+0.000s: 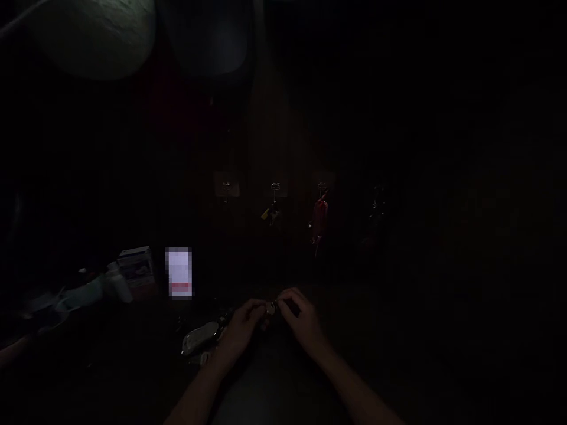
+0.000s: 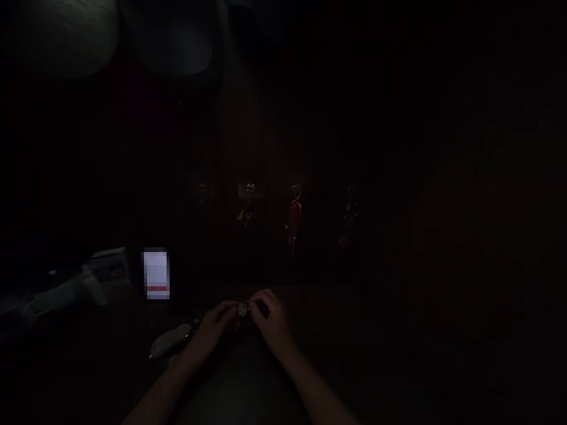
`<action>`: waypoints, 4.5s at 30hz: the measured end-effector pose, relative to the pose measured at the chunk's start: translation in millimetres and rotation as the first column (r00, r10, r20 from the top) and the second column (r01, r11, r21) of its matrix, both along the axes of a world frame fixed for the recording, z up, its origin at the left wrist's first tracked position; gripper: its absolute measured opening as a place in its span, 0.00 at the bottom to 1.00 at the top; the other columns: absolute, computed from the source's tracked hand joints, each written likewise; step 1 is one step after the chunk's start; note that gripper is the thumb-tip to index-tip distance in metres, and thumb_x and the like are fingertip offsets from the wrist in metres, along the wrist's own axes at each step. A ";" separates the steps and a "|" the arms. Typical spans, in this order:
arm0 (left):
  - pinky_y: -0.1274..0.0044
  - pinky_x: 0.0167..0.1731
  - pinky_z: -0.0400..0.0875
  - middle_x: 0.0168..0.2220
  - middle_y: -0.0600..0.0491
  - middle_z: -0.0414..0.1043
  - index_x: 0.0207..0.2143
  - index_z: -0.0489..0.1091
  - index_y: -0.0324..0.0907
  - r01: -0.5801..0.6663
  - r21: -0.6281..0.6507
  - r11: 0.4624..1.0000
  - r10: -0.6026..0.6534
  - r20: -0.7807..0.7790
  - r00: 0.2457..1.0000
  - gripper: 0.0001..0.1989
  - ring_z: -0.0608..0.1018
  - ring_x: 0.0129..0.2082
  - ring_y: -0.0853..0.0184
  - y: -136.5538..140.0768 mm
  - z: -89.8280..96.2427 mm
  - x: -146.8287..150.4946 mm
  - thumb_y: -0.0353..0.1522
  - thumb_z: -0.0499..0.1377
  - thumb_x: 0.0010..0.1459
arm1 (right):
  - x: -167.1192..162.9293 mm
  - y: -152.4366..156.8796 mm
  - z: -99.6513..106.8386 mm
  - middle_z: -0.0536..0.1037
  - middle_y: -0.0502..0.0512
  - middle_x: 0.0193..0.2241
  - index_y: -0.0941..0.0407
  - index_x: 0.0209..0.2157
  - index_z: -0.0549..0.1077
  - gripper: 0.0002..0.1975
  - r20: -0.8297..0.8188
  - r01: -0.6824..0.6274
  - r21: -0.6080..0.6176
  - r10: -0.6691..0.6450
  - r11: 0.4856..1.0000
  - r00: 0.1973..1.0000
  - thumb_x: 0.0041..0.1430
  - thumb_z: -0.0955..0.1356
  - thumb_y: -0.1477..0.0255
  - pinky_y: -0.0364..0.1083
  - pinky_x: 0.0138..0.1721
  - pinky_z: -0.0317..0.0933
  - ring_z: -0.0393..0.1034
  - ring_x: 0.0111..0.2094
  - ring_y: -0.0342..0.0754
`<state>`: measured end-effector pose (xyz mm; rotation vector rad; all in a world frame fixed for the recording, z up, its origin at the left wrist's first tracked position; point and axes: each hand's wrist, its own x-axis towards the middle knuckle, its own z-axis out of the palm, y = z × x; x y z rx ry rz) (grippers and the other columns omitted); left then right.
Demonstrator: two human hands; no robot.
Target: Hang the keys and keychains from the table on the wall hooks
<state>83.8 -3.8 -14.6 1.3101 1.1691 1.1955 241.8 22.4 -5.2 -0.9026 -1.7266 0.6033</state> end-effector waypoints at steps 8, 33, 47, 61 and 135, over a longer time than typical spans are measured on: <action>0.78 0.29 0.63 0.21 0.58 0.68 0.35 0.71 0.42 -0.111 0.050 0.993 0.115 -0.102 0.988 0.14 0.71 0.25 0.68 5.4 -6.1 -1.3 0.41 0.55 0.53 | 2.0 6.4 26.0 0.73 0.49 0.25 0.54 0.27 0.68 0.07 -0.028 0.054 -0.116 -0.057 0.992 0.998 0.54 0.63 0.66 0.43 0.33 0.59 0.68 0.29 0.46; 0.78 0.29 0.63 0.21 0.58 0.67 0.34 0.69 0.42 -0.101 0.061 0.993 0.113 -0.243 0.963 0.17 0.71 0.26 0.68 9.8 -14.6 -3.3 0.45 0.51 0.54 | -11.7 90.3 179.5 0.73 0.46 0.22 0.55 0.28 0.74 0.10 -0.104 0.170 0.215 -0.151 0.962 0.983 0.51 0.65 0.63 0.43 0.34 0.58 0.66 0.27 0.44; 0.78 0.29 0.63 0.22 0.57 0.67 0.34 0.70 0.42 -0.096 0.043 0.994 0.104 -0.242 0.965 0.17 0.71 0.27 0.67 5.7 -5.3 -3.0 0.45 0.51 0.53 | -16.4 102.5 162.9 0.74 0.48 0.26 0.56 0.29 0.73 0.10 -0.174 0.100 0.140 -0.075 0.985 0.982 0.50 0.65 0.64 0.43 0.33 0.59 0.67 0.30 0.45; 0.78 0.29 0.64 0.20 0.58 0.67 0.33 0.70 0.41 -0.096 0.077 0.992 0.113 -0.256 0.960 0.18 0.71 0.25 0.67 2.2 -2.8 -2.1 0.45 0.52 0.52 | -8.7 76.3 100.3 0.73 0.46 0.21 0.56 0.38 0.67 0.17 -0.373 -0.088 -0.120 0.037 0.989 0.927 0.49 0.66 0.59 0.39 0.19 0.55 0.65 0.18 0.39; 0.74 0.40 0.66 0.41 0.56 0.73 0.40 0.72 0.49 0.021 -0.149 0.989 -0.134 -0.811 0.569 0.20 0.73 0.42 0.60 -30.2 38.4 -94.4 0.32 0.60 0.40 | 17.3 31.8 -41.6 0.78 0.54 0.34 0.55 0.33 0.73 0.12 0.222 -0.087 -0.242 0.142 0.966 0.965 0.56 0.61 0.66 0.48 0.42 0.61 0.71 0.39 0.50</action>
